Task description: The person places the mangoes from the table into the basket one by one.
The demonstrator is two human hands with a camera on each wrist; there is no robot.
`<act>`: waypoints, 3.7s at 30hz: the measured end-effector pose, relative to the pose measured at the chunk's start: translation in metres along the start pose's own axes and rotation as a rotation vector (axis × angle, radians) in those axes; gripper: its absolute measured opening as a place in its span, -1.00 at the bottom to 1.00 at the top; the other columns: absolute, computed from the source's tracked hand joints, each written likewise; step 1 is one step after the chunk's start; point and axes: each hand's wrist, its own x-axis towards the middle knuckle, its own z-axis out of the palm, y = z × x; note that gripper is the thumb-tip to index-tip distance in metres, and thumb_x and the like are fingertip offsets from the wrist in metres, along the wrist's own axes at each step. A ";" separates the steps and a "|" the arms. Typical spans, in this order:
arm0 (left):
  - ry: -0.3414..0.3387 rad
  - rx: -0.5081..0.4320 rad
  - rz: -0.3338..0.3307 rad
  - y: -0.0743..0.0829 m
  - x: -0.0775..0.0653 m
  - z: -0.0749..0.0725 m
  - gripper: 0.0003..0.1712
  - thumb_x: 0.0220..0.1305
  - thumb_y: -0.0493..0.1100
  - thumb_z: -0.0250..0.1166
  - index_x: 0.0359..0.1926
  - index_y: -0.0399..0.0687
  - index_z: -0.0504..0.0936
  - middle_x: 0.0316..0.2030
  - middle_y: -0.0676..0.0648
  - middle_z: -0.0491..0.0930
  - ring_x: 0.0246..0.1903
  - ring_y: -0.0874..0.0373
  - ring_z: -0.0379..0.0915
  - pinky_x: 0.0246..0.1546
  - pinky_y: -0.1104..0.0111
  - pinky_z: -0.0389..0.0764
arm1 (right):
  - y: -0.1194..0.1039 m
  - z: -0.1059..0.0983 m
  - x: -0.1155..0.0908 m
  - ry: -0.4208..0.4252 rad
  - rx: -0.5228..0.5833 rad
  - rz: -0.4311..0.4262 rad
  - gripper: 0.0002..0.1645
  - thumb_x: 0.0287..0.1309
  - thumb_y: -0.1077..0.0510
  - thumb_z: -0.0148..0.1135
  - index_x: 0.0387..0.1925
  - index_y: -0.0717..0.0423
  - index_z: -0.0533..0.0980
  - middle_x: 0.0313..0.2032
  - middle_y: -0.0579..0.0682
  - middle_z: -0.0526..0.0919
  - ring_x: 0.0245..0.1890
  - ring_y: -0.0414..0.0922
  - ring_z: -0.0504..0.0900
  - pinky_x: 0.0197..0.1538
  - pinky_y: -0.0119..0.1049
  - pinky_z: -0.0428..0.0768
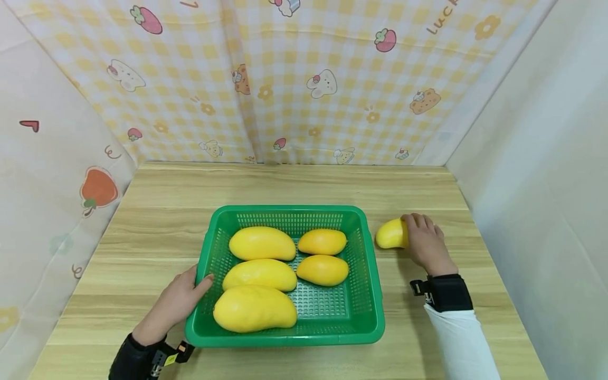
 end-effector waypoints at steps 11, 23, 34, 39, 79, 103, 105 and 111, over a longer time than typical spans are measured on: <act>0.008 0.011 0.003 0.000 0.001 0.001 -0.61 0.45 -0.08 0.01 0.13 -0.26 0.39 -0.60 -0.01 0.52 -0.71 0.17 0.52 -0.71 0.33 0.54 | 0.006 0.008 0.000 0.053 -0.018 0.027 -0.05 -0.25 0.22 0.57 0.19 0.34 0.26 0.02 0.40 0.26 0.04 0.43 0.17 -0.16 0.42 0.25; 0.004 -0.017 0.007 0.001 -0.001 0.000 -0.60 0.45 -0.09 0.01 0.14 -0.28 0.37 -0.60 -0.02 0.54 -0.72 0.16 0.53 -0.73 0.35 0.54 | 0.008 0.010 0.001 0.011 -0.023 0.070 0.00 -0.16 0.15 0.53 0.26 0.34 0.19 0.10 0.42 0.26 0.11 0.43 0.17 -0.09 0.46 0.18; 0.000 -0.006 0.010 0.000 0.000 0.001 -0.60 0.45 -0.09 0.00 0.13 -0.29 0.37 -0.59 -0.02 0.54 -0.72 0.16 0.53 -0.73 0.35 0.55 | 0.004 0.005 -0.005 0.108 -0.010 0.090 -0.03 -0.20 0.08 0.52 0.20 0.35 0.24 0.04 0.44 0.33 0.03 0.42 0.26 -0.17 0.41 0.30; -0.005 -0.021 0.011 0.000 0.000 0.000 -0.60 0.46 -0.09 -0.01 0.13 -0.31 0.37 -0.59 -0.03 0.55 -0.72 0.15 0.54 -0.73 0.34 0.55 | 0.000 -0.009 -0.008 0.164 -0.011 0.105 -0.06 -0.21 0.09 0.50 0.19 0.35 0.26 0.01 0.45 0.34 0.00 0.41 0.29 -0.22 0.39 0.32; -0.004 -0.026 0.008 -0.001 0.000 0.001 -0.59 0.46 -0.09 0.00 0.14 -0.32 0.36 -0.55 -0.04 0.57 -0.71 0.15 0.55 -0.73 0.34 0.56 | -0.103 -0.065 -0.029 0.103 0.005 -0.144 0.00 -0.18 -0.11 0.53 0.23 0.27 0.28 0.00 0.30 0.42 -0.03 0.24 0.36 -0.26 0.13 0.44; 0.000 -0.029 0.018 -0.001 -0.001 0.001 -0.61 0.46 -0.09 0.00 0.11 -0.29 0.37 -0.56 -0.03 0.56 -0.71 0.15 0.54 -0.73 0.34 0.55 | -0.147 -0.057 -0.042 -0.018 0.003 -0.291 0.02 -0.15 -0.18 0.50 0.26 0.22 0.29 0.04 0.17 0.45 0.00 0.11 0.41 -0.15 0.16 0.49; 0.007 -0.017 0.025 -0.001 -0.001 0.001 -0.62 0.45 -0.09 0.00 0.11 -0.29 0.37 -0.56 -0.03 0.56 -0.71 0.16 0.54 -0.72 0.35 0.55 | -0.150 -0.056 -0.044 -0.012 -0.011 -0.301 0.02 -0.15 -0.20 0.49 0.25 0.22 0.29 0.03 0.16 0.46 -0.01 0.10 0.41 -0.16 0.15 0.49; 0.014 -0.013 0.031 0.000 -0.001 0.002 -0.63 0.46 -0.10 0.00 0.11 -0.28 0.37 -0.56 -0.03 0.57 -0.71 0.17 0.53 -0.73 0.36 0.55 | -0.160 -0.049 -0.046 -0.011 -0.051 -0.347 0.02 -0.16 -0.28 0.46 0.24 0.20 0.32 0.02 0.11 0.45 -0.06 0.06 0.42 -0.21 0.05 0.50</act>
